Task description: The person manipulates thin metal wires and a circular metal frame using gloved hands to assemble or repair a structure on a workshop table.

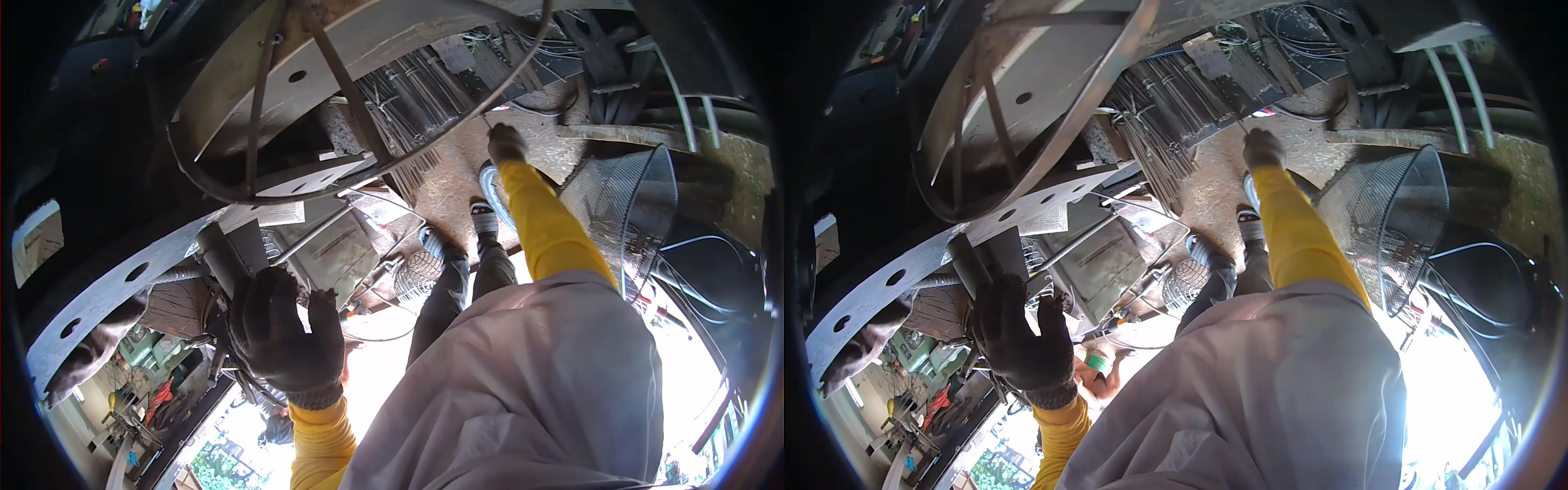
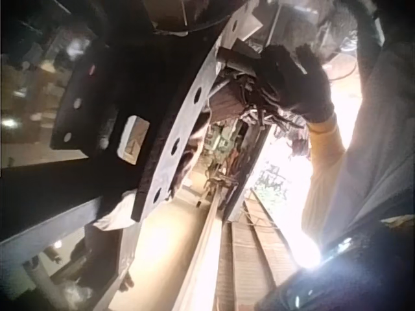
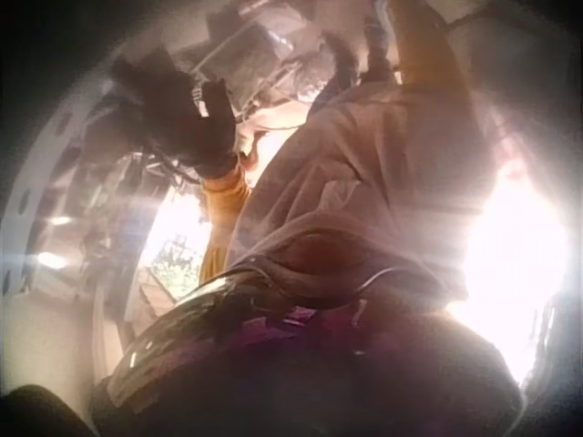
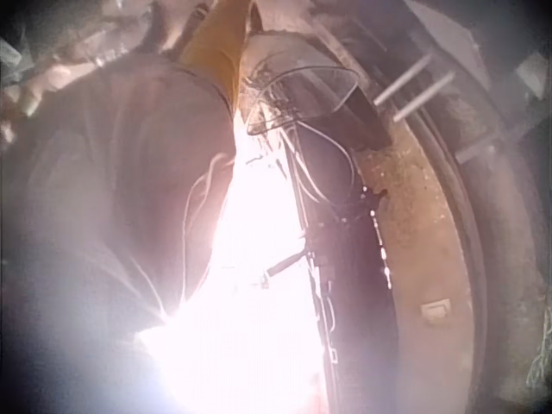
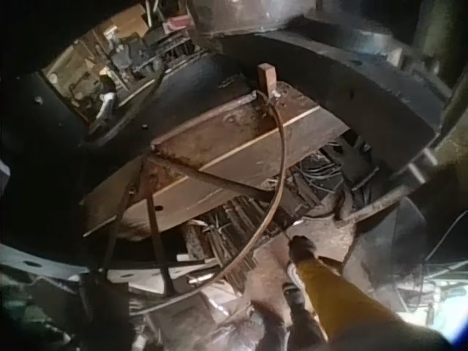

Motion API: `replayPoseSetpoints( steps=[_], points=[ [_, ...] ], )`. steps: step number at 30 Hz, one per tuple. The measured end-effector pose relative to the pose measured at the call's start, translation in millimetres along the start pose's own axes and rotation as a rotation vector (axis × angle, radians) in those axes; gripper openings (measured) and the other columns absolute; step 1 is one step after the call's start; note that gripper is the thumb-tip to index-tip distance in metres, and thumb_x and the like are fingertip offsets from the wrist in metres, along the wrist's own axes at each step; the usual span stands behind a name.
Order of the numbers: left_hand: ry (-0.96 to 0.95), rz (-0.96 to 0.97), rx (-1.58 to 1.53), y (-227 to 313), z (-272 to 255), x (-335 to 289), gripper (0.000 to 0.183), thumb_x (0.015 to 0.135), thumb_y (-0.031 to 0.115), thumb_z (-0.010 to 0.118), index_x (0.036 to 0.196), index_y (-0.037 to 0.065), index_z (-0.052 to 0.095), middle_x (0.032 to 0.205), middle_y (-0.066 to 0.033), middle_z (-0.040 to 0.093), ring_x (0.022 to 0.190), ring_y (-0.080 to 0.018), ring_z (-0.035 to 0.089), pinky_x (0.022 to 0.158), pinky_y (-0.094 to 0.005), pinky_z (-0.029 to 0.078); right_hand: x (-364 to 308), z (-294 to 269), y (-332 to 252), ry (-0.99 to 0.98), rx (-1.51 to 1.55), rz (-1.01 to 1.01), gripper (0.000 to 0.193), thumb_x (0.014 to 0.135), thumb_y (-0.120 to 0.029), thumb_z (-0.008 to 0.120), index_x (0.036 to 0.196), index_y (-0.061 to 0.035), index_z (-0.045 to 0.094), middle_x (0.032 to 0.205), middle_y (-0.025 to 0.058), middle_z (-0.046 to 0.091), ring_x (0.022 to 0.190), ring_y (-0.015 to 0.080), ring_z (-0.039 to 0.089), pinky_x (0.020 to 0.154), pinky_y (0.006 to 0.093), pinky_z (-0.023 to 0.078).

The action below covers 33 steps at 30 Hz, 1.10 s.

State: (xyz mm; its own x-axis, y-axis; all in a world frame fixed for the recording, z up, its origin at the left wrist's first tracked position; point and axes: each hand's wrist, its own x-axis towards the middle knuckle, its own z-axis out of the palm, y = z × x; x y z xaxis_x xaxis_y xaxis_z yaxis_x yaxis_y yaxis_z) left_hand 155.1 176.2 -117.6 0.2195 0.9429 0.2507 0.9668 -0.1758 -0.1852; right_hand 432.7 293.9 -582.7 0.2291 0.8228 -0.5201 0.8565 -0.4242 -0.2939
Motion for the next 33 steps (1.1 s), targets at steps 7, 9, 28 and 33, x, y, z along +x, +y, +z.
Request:
replayPoseSetpoints(
  steps=[7,9,28,33],
  points=[
    [0.03,0.017,-0.038,0.0,-2.8,4.9,0.029,0.079,0.028,0.071,0.101,0.01,0.07,0.104,-0.0069,0.069,0.103,-0.0334,0.065,0.092,-0.0484,0.051,-35.6,8.4,4.7,-0.111,0.029,-0.098,0.03,0.095,-0.029,0.054,0.108,-0.0083,0.072,0.115,0.0208,0.069,0.11,0.0383,0.065,0.094,0.0472,0.052],
    [0.011,0.006,-0.02,-6.2,0.2,0.0,0.032,0.081,0.034,0.07,0.103,0.012,0.071,0.105,-0.005,0.069,0.107,-0.0323,0.063,0.096,-0.051,0.047,-38.8,-12.6,-8.1,-0.13,0.201,0.001,0.032,0.096,-0.035,0.055,0.109,-0.0106,0.072,0.117,0.0188,0.069,0.111,0.0377,0.065,0.096,0.0466,0.051],
    [-0.044,0.102,0.024,4.0,-4.8,-0.2,0.03,0.075,0.022,0.075,0.1,0.007,0.071,0.108,-0.0087,0.07,0.111,-0.0341,0.063,0.099,-0.0494,0.048,-219.6,30.7,60.8,-0.283,0.829,0.252,0.022,0.089,-0.022,0.067,0.099,-0.0033,0.071,0.089,0.01,0.071,0.082,0.0253,0.067,0.076,0.0395,0.053],
    [-0.143,0.106,0.095,13.0,-16.3,5.2,0.029,0.078,0.02,0.075,0.101,0.002,0.071,0.145,-0.0268,0.049,0.139,-0.0339,0.044,0.103,-0.0438,0.047,-286.0,-21.6,77.3,-0.377,1.177,0.158,0.019,0.093,-0.02,0.062,0.095,-0.002,0.065,0.075,0.0041,0.061,0.065,0.0147,0.059,0.061,0.0288,0.051]
  ],
)
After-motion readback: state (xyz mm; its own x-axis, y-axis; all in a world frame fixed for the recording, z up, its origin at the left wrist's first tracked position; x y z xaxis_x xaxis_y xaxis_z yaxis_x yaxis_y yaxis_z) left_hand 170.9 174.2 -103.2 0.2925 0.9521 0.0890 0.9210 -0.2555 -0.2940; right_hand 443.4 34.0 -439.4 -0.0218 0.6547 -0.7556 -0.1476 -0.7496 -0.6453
